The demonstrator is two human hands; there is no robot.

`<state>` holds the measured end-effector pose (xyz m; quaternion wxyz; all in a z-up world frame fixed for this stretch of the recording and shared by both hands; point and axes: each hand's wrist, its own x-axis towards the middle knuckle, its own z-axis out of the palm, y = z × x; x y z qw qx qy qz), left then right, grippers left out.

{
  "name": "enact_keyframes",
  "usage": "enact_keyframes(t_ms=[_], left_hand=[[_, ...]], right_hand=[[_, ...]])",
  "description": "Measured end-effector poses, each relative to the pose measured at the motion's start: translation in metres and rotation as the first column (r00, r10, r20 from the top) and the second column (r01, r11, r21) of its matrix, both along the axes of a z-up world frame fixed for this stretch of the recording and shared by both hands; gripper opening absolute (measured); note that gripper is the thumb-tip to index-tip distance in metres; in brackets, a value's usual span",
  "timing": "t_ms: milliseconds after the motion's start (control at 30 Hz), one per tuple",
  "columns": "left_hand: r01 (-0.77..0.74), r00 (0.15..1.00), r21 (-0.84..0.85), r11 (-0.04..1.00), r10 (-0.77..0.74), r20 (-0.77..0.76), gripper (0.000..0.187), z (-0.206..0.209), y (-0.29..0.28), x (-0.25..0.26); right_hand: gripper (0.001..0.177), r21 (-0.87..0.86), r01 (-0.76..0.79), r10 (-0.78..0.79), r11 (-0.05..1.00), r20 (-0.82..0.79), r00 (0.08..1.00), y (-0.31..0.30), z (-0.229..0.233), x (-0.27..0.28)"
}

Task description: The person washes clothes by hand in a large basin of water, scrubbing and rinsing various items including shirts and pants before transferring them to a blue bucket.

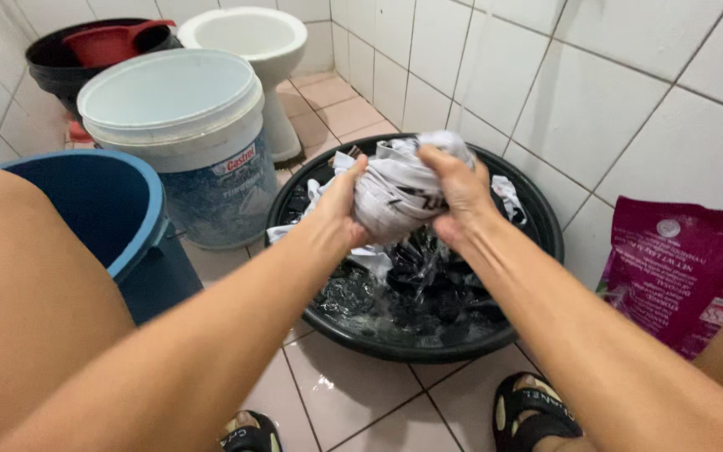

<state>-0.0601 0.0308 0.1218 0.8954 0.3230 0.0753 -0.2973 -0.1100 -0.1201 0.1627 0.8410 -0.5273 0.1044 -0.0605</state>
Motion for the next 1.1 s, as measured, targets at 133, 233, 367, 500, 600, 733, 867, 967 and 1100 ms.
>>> enact_keyframes(t_ms=[133, 233, 367, 500, 600, 733, 867, 967, 1100], left_hand=[[0.243, 0.941, -0.048, 0.969, -0.248, -0.231, 0.057, -0.006, -0.008, 0.023], [0.303, 0.913, 0.048, 0.952, -0.276, -0.301, 0.055, -0.018, -0.008, 0.056], [0.387, 0.921, 0.502, 0.773, -0.343, -0.182, 0.051, -0.036, -0.023, 0.088], [0.41, 0.853, 0.767, 0.493, -0.505, -0.131, 0.047, -0.045, -0.037, 0.088], [0.421, 0.79, 0.838, 0.347, -0.595, -0.15, 0.045, -0.066, -0.042, 0.071], [0.466, 0.777, 0.828, 0.312, -0.591, -0.215, 0.041, -0.08, -0.035, 0.055], [0.51, 0.845, 0.713, 0.481, -0.437, -0.309, 0.038, -0.061, 0.025, 0.045], [0.251, 0.935, 0.602, 0.758, -0.029, -0.353, 0.038, -0.024, 0.101, 0.016], [-0.054, 0.915, 0.576, 0.816, 0.272, -0.299, 0.044, 0.037, 0.189, -0.048]], right_hand=[[0.052, -0.242, 0.039, 0.028, 0.969, 0.268, 0.963, 0.006, 0.02, -0.017], [0.025, -0.521, -0.019, 0.163, 0.853, 0.232, 0.959, 0.017, 0.025, -0.024], [0.023, -0.82, 0.3, 0.278, 0.488, 0.472, 0.837, 0.029, 0.009, -0.041], [0.029, -0.701, 0.669, 0.421, 0.247, 0.699, 0.578, 0.045, -0.024, -0.066], [0.025, -0.904, 0.414, 0.602, 0.102, 0.388, 0.698, 0.049, -0.046, -0.079], [0.028, -0.827, 0.535, 0.651, 0.171, 0.503, 0.569, 0.046, -0.073, -0.082], [0.02, -0.781, 0.267, 0.209, 0.565, 0.448, 0.869, 0.05, -0.086, -0.051], [0.019, 0.05, -0.088, 0.099, 0.995, -0.323, 0.941, 0.065, -0.067, -0.002], [0.044, 0.443, -0.508, 0.667, 0.739, -0.375, 0.643, 0.132, -0.022, 0.031]])
